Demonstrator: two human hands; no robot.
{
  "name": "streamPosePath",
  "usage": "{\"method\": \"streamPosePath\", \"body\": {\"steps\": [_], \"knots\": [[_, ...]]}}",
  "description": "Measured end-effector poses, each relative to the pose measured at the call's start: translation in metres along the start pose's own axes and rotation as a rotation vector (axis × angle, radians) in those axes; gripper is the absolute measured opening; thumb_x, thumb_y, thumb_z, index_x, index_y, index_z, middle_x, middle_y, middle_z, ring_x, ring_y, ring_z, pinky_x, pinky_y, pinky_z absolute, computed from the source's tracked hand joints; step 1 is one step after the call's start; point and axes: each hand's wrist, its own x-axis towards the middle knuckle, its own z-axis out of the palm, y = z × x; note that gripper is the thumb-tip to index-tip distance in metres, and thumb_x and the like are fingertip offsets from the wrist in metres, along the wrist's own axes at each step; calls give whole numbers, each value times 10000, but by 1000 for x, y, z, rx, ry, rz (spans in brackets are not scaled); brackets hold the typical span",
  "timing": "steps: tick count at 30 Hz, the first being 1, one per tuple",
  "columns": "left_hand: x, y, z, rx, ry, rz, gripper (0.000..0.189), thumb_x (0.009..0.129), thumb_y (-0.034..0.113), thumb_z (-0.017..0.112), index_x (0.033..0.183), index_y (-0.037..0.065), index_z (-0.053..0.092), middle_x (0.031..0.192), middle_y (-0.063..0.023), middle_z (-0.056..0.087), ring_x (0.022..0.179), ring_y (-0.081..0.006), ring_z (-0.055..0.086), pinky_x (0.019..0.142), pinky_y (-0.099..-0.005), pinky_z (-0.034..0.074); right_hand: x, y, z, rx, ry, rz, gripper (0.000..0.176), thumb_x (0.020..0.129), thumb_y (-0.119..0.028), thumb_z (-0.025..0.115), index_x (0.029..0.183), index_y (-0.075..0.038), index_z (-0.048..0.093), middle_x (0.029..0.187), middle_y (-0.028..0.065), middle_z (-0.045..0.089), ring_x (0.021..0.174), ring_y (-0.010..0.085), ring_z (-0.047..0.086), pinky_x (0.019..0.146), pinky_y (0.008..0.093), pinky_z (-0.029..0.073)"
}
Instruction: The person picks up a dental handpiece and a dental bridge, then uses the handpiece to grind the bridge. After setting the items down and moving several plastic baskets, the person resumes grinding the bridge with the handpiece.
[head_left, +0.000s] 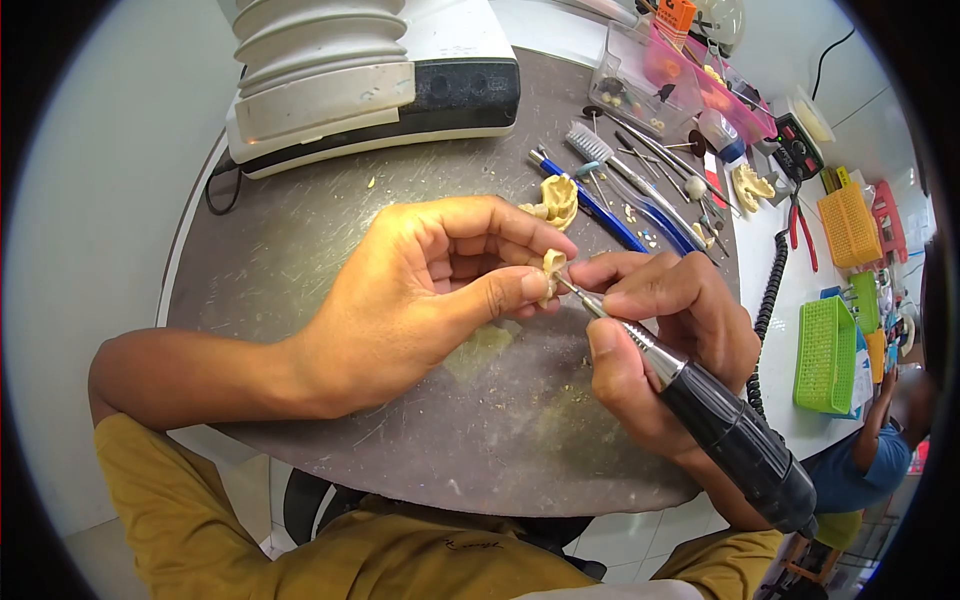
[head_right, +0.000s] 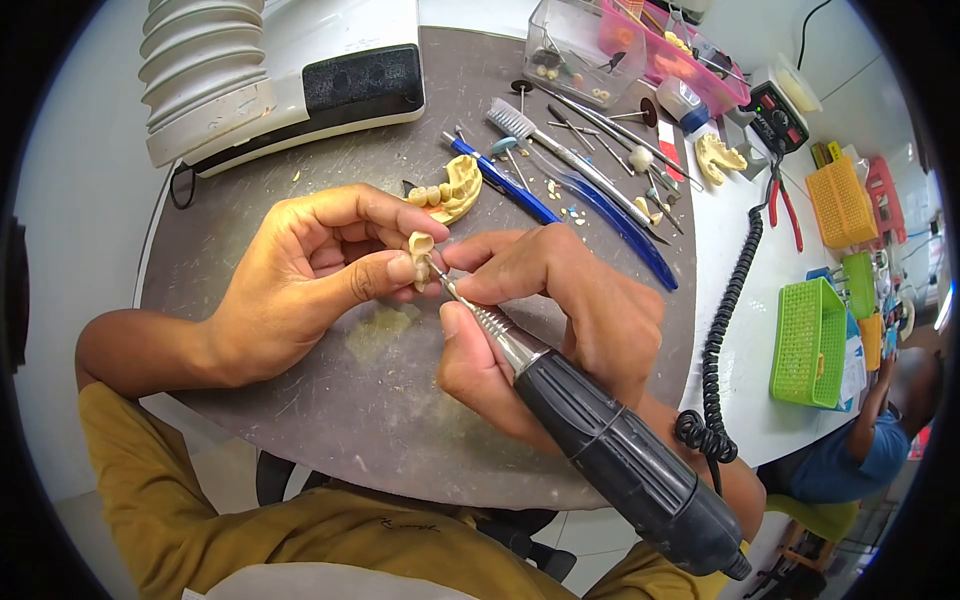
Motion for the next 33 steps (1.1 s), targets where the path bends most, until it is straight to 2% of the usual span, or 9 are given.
{"method": "streamPosePath", "body": {"steps": [11, 14, 19, 33], "knots": [[-1, -2, 0, -6, -8, 6, 276, 919, 74, 631, 1165, -36, 573, 1058, -92, 640, 942, -126, 627, 826, -260, 519, 0, -4, -3, -5, -32, 4, 181, 818, -6, 624, 938, -11, 488, 882, 109, 564, 1027, 274, 622, 931, 411, 457], [0, -3, 0, -5, -6, 22, 272, 920, 73, 628, 1163, -38, 574, 1058, -93, 639, 939, -127, 628, 824, -259, 518, 1, -6, -2, 29, -19, 71, 181, 816, -4, 623, 937, -8, 488, 880, 109, 562, 1030, 275, 619, 932, 409, 457], [0, -3, 0, 0, -5, 9, 266, 920, 70, 627, 1158, -39, 576, 1056, -91, 639, 939, -126, 625, 823, -259, 519, -1, -2, -3, -4, -15, -35, 179, 813, -7, 624, 932, -5, 491, 873, 106, 560, 1006, 285, 626, 916, 407, 467], [-1, -2, 2, -21, 2, 18, 250, 919, 81, 633, 1134, -23, 558, 1055, -85, 621, 954, -119, 612, 827, -265, 524, 0, -3, -1, -9, 6, -35, 167, 796, 3, 625, 913, 6, 504, 855, 118, 571, 993, 288, 633, 907, 397, 469]]}}
